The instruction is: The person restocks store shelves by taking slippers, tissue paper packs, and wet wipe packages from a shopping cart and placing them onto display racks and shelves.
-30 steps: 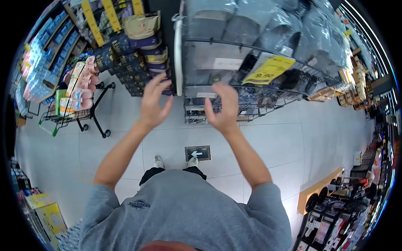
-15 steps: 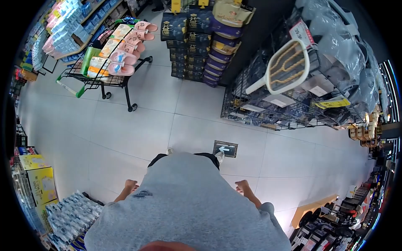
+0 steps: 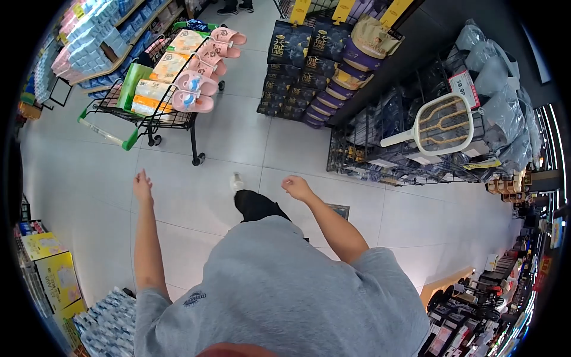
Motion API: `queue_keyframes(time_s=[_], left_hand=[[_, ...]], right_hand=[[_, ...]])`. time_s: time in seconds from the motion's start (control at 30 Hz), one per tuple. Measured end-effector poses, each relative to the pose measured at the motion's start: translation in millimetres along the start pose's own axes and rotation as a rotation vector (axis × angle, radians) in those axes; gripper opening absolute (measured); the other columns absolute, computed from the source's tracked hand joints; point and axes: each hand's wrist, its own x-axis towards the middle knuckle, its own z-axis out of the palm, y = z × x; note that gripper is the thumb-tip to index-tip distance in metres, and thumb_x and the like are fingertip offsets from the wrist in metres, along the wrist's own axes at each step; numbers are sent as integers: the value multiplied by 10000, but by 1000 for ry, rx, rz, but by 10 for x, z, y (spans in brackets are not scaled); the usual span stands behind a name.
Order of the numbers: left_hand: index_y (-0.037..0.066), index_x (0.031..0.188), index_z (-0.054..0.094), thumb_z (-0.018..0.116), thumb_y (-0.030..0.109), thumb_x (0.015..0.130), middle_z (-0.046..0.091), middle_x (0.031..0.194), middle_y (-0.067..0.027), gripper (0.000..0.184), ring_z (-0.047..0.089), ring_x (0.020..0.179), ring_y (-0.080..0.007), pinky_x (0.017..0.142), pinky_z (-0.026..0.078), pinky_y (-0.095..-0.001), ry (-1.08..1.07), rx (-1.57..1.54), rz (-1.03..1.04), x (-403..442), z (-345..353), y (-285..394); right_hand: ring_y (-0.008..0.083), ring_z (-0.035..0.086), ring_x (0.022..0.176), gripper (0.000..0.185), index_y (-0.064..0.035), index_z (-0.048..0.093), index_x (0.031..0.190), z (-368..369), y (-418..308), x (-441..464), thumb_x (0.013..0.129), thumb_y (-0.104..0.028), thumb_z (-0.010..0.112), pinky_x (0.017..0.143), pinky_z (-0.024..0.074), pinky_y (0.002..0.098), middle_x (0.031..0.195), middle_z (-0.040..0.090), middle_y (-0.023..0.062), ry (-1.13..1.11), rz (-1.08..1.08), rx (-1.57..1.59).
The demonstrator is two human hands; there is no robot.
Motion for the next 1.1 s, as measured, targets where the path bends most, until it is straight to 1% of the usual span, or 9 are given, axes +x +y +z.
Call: queue_keyframes(time_s=[0.13, 0.27, 0.33, 0.43, 0.57, 0.73, 1.0, 1.07, 1.1], left_hand=[[-55, 1294, 392, 608, 488, 848, 473, 1186, -169, 735, 476, 1120, -270, 908, 417, -400, 134, -205, -154, 807, -99, 568], [-55, 1313, 374, 586, 496, 865, 417, 1297, -235, 741, 440, 1209, -332, 1007, 365, -426, 10, -413, -266, 1439, -176, 705], [-26, 1317, 356, 583, 439, 888, 470, 1241, -200, 672, 496, 1147, -295, 978, 411, -408, -194, -478, -332, 1722, -273, 709], [24, 1057, 458, 577, 375, 904, 556, 1079, -157, 401, 568, 966, -258, 856, 488, -408, -305, -540, -445, 1996, -250, 672], [42, 814, 414, 483, 203, 880, 443, 675, -45, 187, 437, 510, -164, 440, 386, -337, 242, -327, -428, 2004, 235, 740], [19, 809, 424, 497, 226, 865, 440, 668, -64, 226, 432, 516, -181, 444, 381, -345, 311, -293, -511, 1763, 460, 955], [-9, 1072, 457, 476, 219, 925, 594, 871, -157, 272, 618, 636, -265, 557, 522, -375, -194, -175, -648, 1580, 552, 1312], [34, 1129, 504, 491, 282, 941, 612, 1000, -132, 312, 633, 767, -267, 657, 527, -364, -734, 12, -893, 1757, 396, 1442], [34, 1129, 504, 491, 282, 941, 612, 1000, -132, 312, 633, 767, -267, 657, 527, -364, -736, 15, -898, 1825, 265, 1592]], right_hand=[[263, 654, 672, 207, -47, 679, 882, 288, 244, 361, 812, -221, 592, 647, 517, 362, 796, 670, 127, -9, 33, -241], [242, 639, 576, 177, -58, 648, 693, 446, 913, 665, 767, -209, 592, 602, 518, 377, 671, 652, 117, -324, -417, -1246], [260, 639, 567, 274, -46, 646, 647, 658, 891, 795, 785, -259, 542, 606, 520, 377, 619, 637, 132, -142, 405, -618], [289, 629, 546, 320, -31, 652, 672, 976, 330, 1125, 793, -287, 502, 627, 526, 398, 592, 625, 150, -75, 617, -292], [394, 620, 865, 297, 13, 661, 739, 1557, -284, 2089, 751, -262, 548, 775, 499, 465, 899, 643, 245, 19, 75, -578], [353, 628, 812, 196, -42, 641, 915, 1900, -2753, 2271, 812, -187, 558, 715, 496, 440, 850, 652, 188, 217, -216, -104], [315, 578, 815, 154, -48, 644, 828, 2690, -4061, 2216, 822, -195, 598, 717, 473, 395, 753, 615, 127, 300, -718, -239], [293, 560, 817, 184, -43, 648, 775, 2833, -4142, 2177, 822, -218, 614, 720, 465, 357, 745, 605, 129, 433, -716, -414], [279, 557, 793, 277, -45, 656, 711, 2894, -4177, 2165, 846, -278, 590, 742, 447, 408, 723, 615, 135, 462, -666, -432]])
